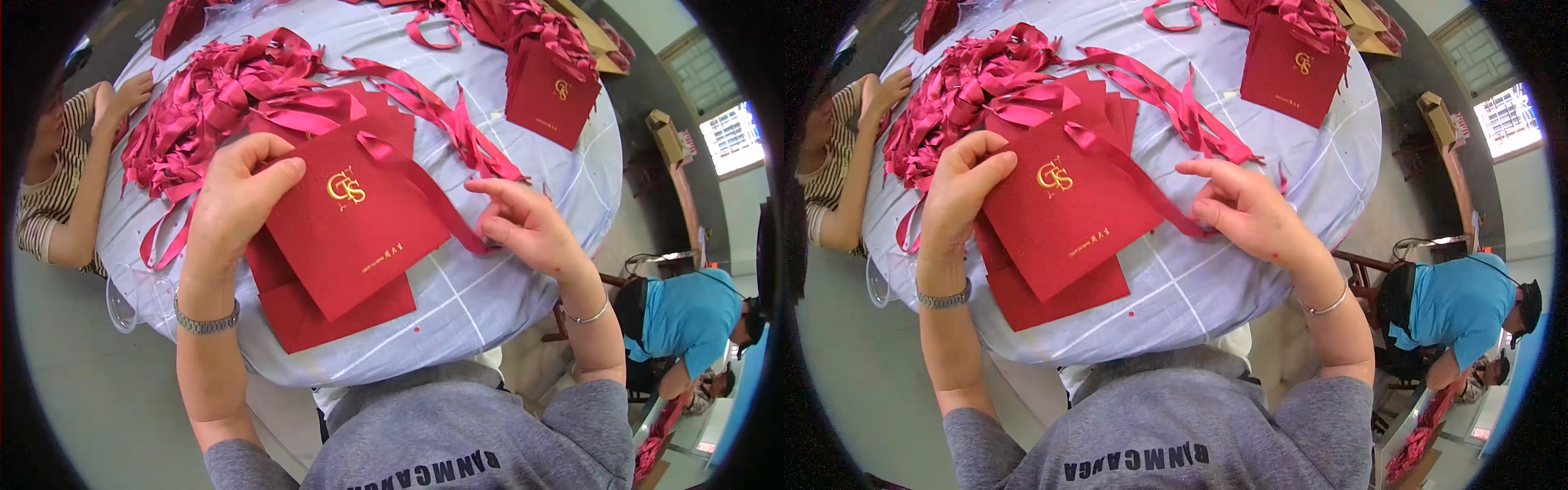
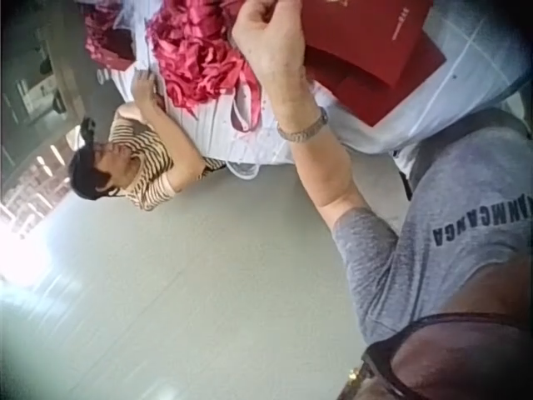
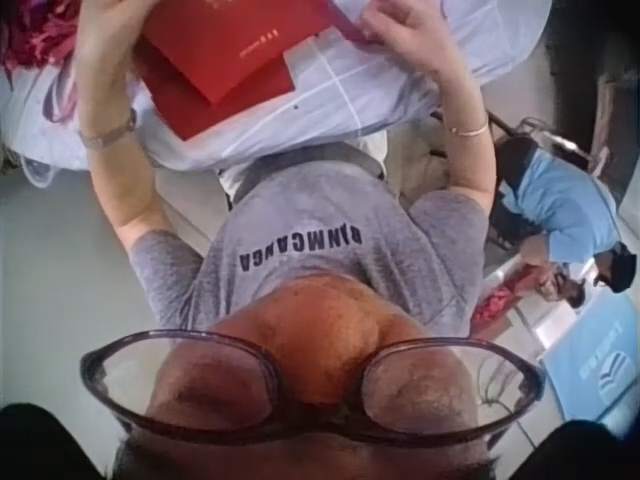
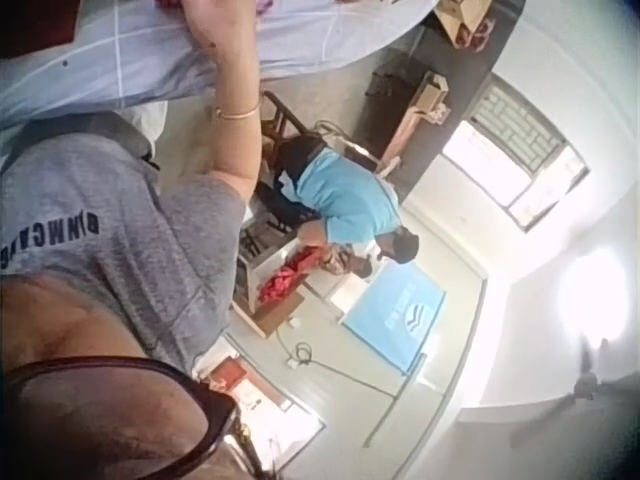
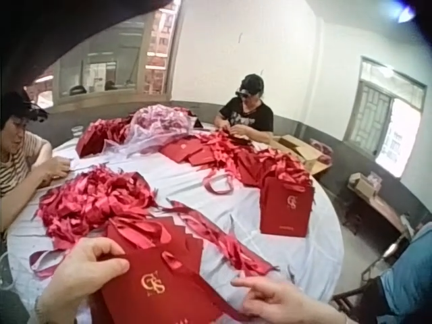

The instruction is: The person assembles gift bags by hand, threading ribbon handles through the slots of folded paper bags and stacking the finished bags on the table.

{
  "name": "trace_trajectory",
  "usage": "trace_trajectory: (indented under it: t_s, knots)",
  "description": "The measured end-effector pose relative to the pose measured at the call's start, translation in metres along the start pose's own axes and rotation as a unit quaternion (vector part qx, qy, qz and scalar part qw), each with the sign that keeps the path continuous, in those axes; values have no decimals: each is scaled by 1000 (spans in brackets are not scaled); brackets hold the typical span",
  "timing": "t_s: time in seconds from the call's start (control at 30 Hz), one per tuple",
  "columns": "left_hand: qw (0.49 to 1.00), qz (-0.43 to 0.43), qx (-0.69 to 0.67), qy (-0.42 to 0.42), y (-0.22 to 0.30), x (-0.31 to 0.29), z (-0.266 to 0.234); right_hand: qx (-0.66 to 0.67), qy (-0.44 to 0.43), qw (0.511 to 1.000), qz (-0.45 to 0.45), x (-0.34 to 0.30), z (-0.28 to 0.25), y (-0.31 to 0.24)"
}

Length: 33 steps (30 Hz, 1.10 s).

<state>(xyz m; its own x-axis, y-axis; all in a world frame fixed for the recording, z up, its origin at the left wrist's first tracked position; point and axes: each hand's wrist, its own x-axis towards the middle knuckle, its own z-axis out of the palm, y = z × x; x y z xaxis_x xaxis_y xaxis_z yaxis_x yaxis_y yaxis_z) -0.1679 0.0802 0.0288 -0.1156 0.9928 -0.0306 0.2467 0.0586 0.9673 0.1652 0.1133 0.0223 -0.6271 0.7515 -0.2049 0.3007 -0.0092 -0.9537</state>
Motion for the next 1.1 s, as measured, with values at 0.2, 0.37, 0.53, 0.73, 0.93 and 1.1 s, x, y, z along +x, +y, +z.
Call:
trace_trajectory:
  t_s: [0.2,0.37,0.53,0.73,0.93,1.1]
  knots:
    - [1000,-3,0,-3,-3,2,1,-372,98,897,-219,-5,5,11]
    - [1000,-11,7,-11,-4,3,-1,-497,75,804,-319,-5,-3,4]
    - [1000,-5,9,-11,-6,4,0,-589,-58,690,-418,1,-8,1]
    - [999,9,42,-11,-2,1,-2,-402,-38,820,-406,5,0,-8]
    - [998,14,55,-30,-2,0,-2,-27,-18,976,-215,10,35,-38]
    - [998,29,13,-60,-7,-1,-3,-230,96,922,-295,62,78,-60]
